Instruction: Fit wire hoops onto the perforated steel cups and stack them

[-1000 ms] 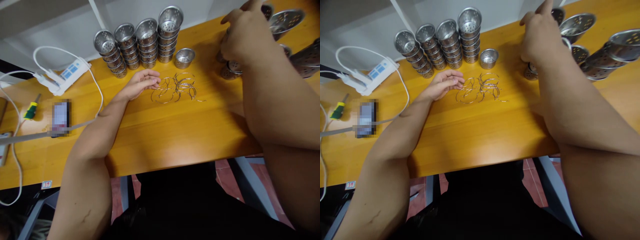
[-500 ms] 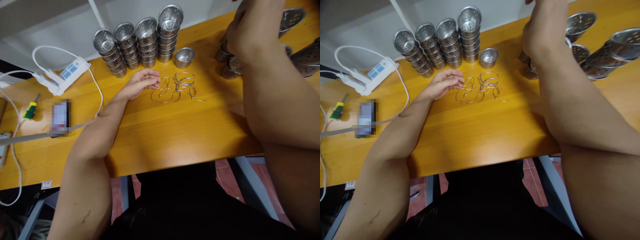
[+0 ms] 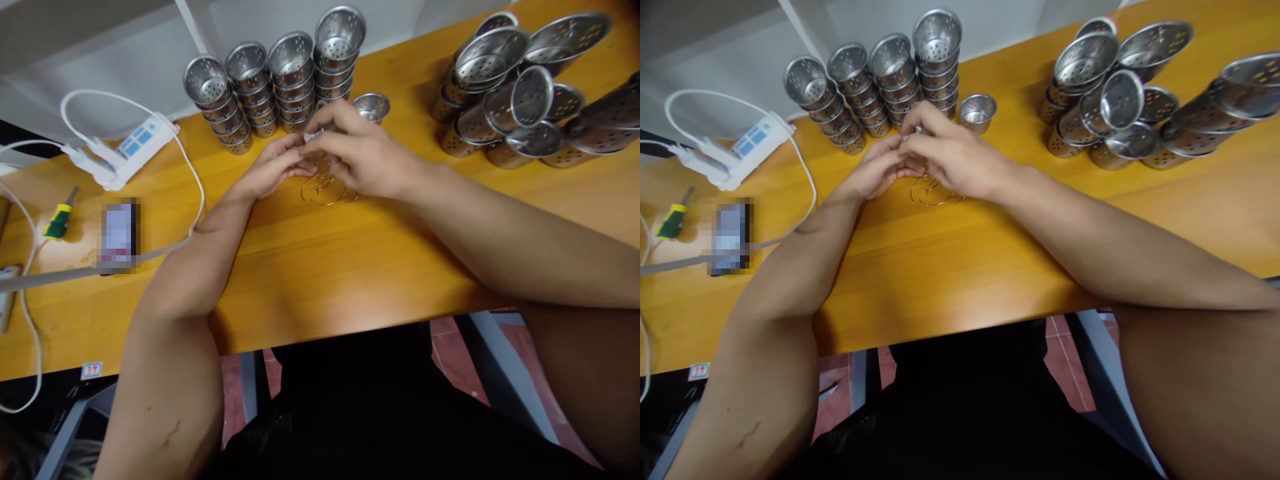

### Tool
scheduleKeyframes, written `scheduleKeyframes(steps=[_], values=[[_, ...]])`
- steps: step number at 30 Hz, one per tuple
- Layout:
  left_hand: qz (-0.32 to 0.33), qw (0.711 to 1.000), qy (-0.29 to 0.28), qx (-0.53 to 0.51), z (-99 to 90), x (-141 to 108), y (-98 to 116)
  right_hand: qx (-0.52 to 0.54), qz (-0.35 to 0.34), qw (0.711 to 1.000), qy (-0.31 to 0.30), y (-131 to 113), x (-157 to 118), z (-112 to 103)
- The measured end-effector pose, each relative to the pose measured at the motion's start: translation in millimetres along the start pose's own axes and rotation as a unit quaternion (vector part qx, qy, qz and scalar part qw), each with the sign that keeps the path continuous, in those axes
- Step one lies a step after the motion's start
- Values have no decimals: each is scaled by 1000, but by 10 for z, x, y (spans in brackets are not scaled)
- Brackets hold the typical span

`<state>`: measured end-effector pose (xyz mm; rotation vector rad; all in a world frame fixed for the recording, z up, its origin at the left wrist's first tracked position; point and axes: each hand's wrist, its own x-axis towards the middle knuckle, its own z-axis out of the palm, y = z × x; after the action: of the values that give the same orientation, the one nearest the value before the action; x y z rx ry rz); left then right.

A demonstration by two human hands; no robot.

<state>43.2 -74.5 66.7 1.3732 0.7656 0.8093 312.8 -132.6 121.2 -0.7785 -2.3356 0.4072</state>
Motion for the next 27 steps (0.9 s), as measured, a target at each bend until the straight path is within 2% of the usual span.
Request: scheduleKeyframes(steps=[5,10,12,14,18,22,27], values=[[24,995,-47,-82,12,-16,8,69,10,998,-2,-2,-34,155],[20,1000,2,-24,-36,-10,-9,60,14,998,16,-50,-28,130],[24,999,-7,-21,-66,5,-32,57,13,998,21,-72,-24,120],[28,999,-21,-23,-89,17,-51,58,45,997,34,-72,-24,123],[30,999,-14,2,-93,24,-67,63,123,989,54,5,-34,162],[53,998,-25,9,-78,31,-63,76,96,992,17,108,-34,231],[39,999,-20,20,-58,30,-36,80,79,994,9,142,-27,283]])
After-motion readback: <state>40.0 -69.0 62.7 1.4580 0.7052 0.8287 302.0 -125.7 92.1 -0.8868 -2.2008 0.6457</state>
